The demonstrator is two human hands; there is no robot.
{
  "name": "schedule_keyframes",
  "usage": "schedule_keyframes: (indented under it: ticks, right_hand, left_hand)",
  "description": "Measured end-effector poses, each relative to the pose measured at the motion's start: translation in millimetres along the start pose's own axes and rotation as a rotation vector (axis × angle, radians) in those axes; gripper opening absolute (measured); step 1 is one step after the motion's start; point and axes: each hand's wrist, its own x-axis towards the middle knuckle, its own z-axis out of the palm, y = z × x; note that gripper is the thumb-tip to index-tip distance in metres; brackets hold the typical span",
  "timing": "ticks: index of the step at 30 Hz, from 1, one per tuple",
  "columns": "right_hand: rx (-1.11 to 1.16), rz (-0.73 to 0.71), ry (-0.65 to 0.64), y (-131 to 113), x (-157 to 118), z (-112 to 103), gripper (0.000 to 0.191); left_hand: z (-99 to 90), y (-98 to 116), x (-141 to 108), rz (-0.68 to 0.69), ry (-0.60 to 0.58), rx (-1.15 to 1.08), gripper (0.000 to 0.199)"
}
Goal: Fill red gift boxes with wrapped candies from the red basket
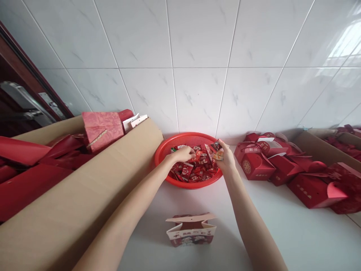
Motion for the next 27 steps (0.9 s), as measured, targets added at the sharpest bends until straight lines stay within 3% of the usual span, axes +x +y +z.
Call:
schedule_keyframes:
  ticks: [10,17,23,27]
  right_hand:
    - [-0.082,0.001,-0.107,-0.8,-6.2,4.0,0.033]
    - [-0.141,0.038,-0.161,-2.5,-10.8,5.0,0.03]
    - [-0.232,-0.014,-0.234,-0.5,-16.5,5.2,0.038]
    - [-0.368,-0.008,-0.304,1.6,-18.9,3.0,0.037]
  left_hand:
    - [-5.2,-24.4,-2.5,-0.014,0.119,-0.096,0.024]
    - [-7.5,-7.2,-10.4,0.097,0.308,-0.268,0.026]
    - [-3.2,13.2,-22.2,0.184,0.347,-0.56,0.028]
    - [-8.2,10.9,-21.5,0.188,0.385,-0.625,0.028]
